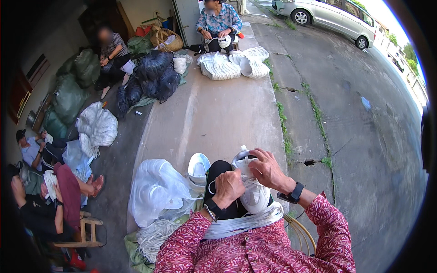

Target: Lacing a pair of white sneakers while sitting in an outdoor work area.

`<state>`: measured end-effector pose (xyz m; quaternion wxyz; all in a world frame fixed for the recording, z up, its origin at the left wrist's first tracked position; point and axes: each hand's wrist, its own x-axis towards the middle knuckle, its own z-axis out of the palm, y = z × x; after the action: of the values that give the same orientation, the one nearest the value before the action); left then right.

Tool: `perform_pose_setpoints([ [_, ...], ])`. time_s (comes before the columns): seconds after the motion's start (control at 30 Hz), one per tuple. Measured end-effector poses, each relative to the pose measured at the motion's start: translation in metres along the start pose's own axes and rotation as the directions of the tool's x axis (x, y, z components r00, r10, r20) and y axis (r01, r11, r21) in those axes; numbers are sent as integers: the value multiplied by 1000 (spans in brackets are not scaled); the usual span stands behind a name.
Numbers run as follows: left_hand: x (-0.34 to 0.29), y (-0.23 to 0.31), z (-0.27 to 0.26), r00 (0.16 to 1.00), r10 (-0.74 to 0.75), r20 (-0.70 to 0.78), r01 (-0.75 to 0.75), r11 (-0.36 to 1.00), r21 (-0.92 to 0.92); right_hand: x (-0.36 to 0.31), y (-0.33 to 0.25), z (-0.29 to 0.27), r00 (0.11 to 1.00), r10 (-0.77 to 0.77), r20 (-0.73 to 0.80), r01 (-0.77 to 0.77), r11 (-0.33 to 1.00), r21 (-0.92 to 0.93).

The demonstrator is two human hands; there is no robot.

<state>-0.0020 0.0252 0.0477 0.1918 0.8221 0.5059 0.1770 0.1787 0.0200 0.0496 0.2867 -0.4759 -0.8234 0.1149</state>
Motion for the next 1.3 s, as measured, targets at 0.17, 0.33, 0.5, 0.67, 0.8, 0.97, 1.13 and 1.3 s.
perform_pose_setpoints([
  [0.17, -8, -36, -15, 988, -144, -58, 140, 988, -57, 3, -10, 19, 982, -155, 113, 169, 978, -126],
  [0.33, -20, -50, -17, 976, -190, -106, 150, 941, -303, 13, -11, 28, 989, -134, 60, 138, 988, -66],
  [0.5, -51, -55, -14, 780, -156, 606, 618, 337, -710, 38, -45, 35, 983, -182, -36, 186, 966, 179],
  [0.67, -93, -49, 19, 765, 144, 628, 635, -1, -773, 51, -116, 73, 881, -473, -31, 457, 831, 316],
  [0.8, -101, -44, 26, 722, 180, 668, 678, 10, -735, 47, -115, 74, 931, -355, 82, 305, 882, 358],
  [0.97, -75, -38, 3, 766, -74, 639, 641, 17, -767, 35, -33, 23, 989, -39, -145, 80, 956, 283],
  [1.13, -33, -27, -11, 853, -116, 509, 522, 161, -838, 5, 11, 4, 980, 100, -174, -68, 982, 178],
  [1.3, -10, -24, -19, 856, -35, 516, 496, -225, -839, -18, 8, 18, 962, 222, -158, -155, 922, 354],
])
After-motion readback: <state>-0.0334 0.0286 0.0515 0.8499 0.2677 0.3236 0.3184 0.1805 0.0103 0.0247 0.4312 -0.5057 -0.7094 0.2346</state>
